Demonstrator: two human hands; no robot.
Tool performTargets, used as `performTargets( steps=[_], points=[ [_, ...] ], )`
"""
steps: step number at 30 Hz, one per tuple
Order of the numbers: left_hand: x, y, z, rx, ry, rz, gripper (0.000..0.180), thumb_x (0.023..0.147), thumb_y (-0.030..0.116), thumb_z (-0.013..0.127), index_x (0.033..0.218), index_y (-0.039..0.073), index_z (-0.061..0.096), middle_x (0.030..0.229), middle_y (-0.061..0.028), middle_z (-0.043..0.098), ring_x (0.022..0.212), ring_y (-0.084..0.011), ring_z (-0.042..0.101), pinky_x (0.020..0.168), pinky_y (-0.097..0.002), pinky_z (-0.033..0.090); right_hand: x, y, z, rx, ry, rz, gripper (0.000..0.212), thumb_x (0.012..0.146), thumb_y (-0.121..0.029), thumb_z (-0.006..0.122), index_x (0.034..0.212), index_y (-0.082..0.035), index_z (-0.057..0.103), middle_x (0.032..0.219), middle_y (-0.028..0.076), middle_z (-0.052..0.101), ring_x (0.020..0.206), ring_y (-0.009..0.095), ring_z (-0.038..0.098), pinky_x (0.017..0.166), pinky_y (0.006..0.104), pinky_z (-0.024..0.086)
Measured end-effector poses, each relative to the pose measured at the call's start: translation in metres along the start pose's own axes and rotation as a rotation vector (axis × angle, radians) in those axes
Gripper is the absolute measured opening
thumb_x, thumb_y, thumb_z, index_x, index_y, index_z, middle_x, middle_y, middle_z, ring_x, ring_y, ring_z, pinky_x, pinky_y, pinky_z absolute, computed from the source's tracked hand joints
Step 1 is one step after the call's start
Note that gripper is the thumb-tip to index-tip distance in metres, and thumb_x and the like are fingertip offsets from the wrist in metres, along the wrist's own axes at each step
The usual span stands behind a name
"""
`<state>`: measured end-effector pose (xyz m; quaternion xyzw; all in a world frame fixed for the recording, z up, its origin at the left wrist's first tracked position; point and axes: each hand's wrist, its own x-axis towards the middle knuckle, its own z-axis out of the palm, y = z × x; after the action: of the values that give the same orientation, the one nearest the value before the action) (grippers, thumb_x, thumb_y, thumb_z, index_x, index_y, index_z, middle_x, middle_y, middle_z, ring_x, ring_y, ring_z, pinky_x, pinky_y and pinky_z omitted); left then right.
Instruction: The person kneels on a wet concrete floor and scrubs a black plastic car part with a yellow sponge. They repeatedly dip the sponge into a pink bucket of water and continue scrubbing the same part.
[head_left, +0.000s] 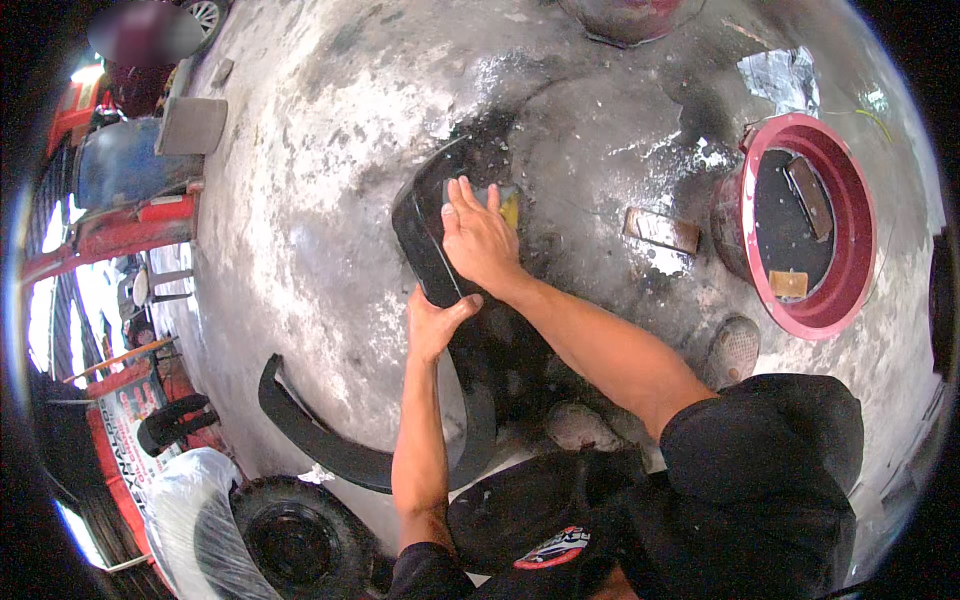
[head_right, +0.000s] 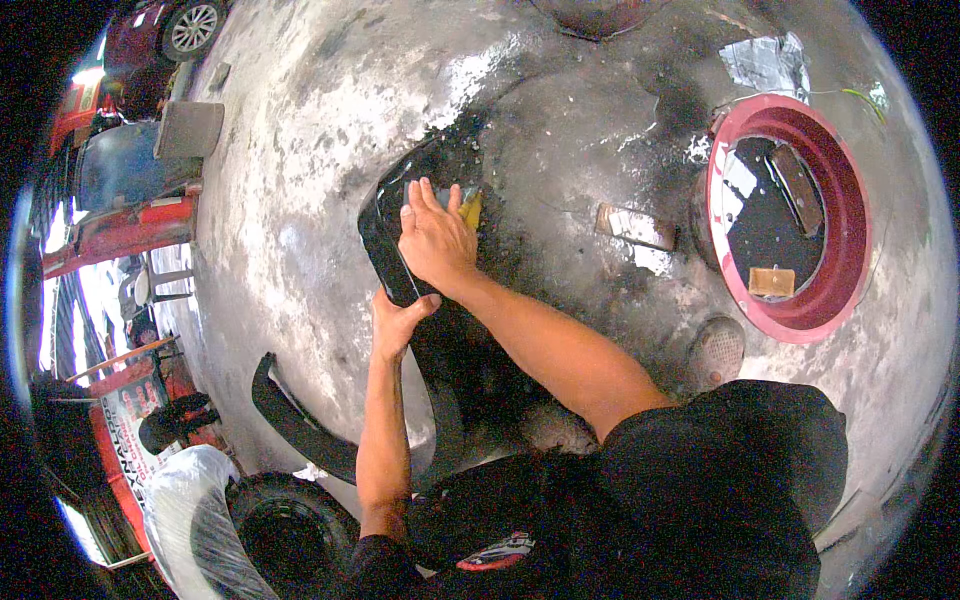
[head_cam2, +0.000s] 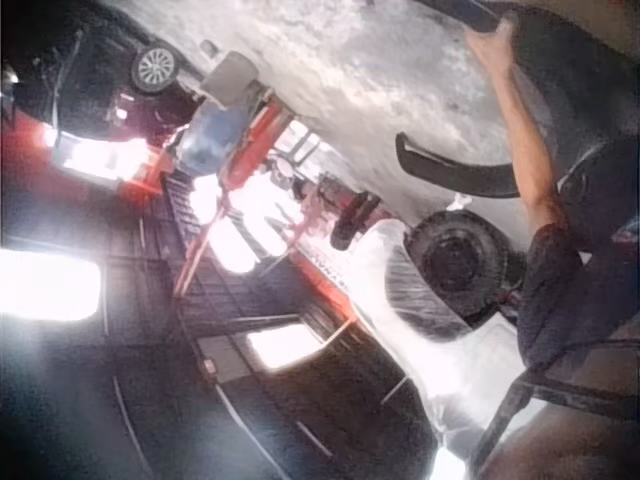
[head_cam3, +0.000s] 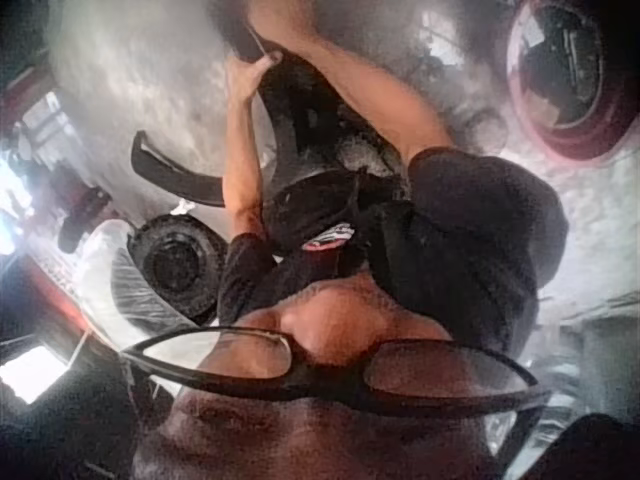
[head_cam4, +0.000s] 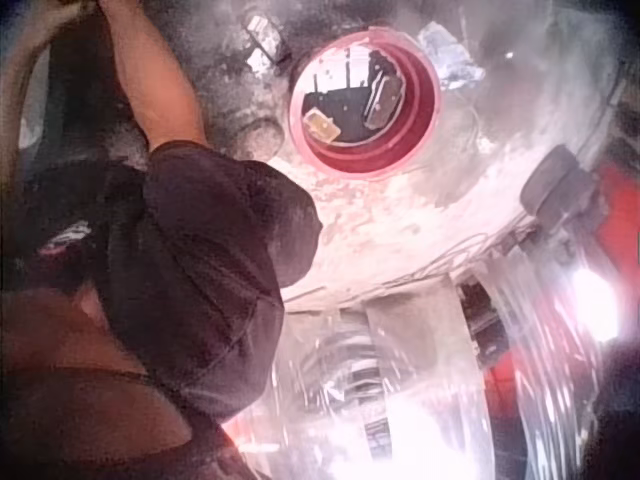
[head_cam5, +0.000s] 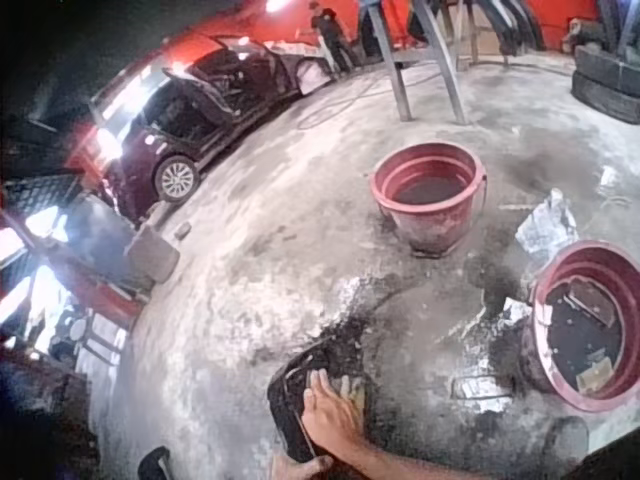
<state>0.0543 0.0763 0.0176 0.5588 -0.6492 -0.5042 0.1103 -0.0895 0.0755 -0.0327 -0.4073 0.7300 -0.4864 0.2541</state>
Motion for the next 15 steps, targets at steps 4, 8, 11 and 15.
performTargets(
  steps=[4, 8, 11, 15],
  points=[
    [0.001, -0.01, -0.005, -0.037, 0.091, 0.083, 0.046, 0.067, 0.016, 0.086, 0.105, -0.002, 0.068, 0.095, -0.0086, 0.075, 0.083, -0.0168, 0.07, 0.079, -0.0333, 0.057, -0.044, 0.001, 0.005, 0.051, -0.059, -0.143, 0.05, 0.104, -0.03, 0.045, 0.143, 0.002, 0.052, 0.148, 0.022, 0.052, 0.133, 0.056, 0.044, 0.118, 0.0555, 0.029],
    [-0.002, 0.006, -0.002, -0.023, -0.04, -0.015, 0.044, 0.068, 0.014, 0.085, 0.106, -0.001, 0.068, 0.096, -0.0068, 0.074, 0.083, -0.0155, 0.069, 0.079, -0.0324, 0.056, 0.026, 0.034, 0.009, -0.208, 0.081, -0.389, 0.048, 0.104, -0.026, 0.045, 0.141, 0.003, 0.052, 0.146, 0.022, 0.053, 0.136, 0.049, 0.044, 0.119, 0.0547, 0.027],
    [0.001, 0.003, 0.0, -0.004, -0.05, -0.033, 0.049, 0.069, 0.014, 0.085, 0.112, -0.001, 0.067, 0.103, -0.0079, 0.074, 0.09, -0.0152, 0.069, 0.084, -0.0328, 0.056, 0.032, 0.02, 0.001, -0.163, 0.072, -0.339, 0.049, 0.104, -0.024, 0.044, 0.14, 0.008, 0.051, 0.145, 0.023, 0.053, 0.139, 0.047, 0.041, 0.12, 0.0531, 0.027],
    [-0.001, -0.003, -0.006, -0.12, 0.01, 0.115, 0.046, 0.07, 0.013, 0.085, 0.11, -0.001, 0.068, 0.098, -0.0063, 0.074, 0.088, -0.0142, 0.069, 0.081, -0.0331, 0.057, -0.063, 0.011, 0.002, 0.16, -0.079, -0.161, 0.052, 0.107, -0.028, 0.04, 0.146, 0.006, 0.045, 0.153, 0.025, 0.044, 0.144, 0.049, 0.034, 0.121, 0.0524, 0.026]
  ],
)
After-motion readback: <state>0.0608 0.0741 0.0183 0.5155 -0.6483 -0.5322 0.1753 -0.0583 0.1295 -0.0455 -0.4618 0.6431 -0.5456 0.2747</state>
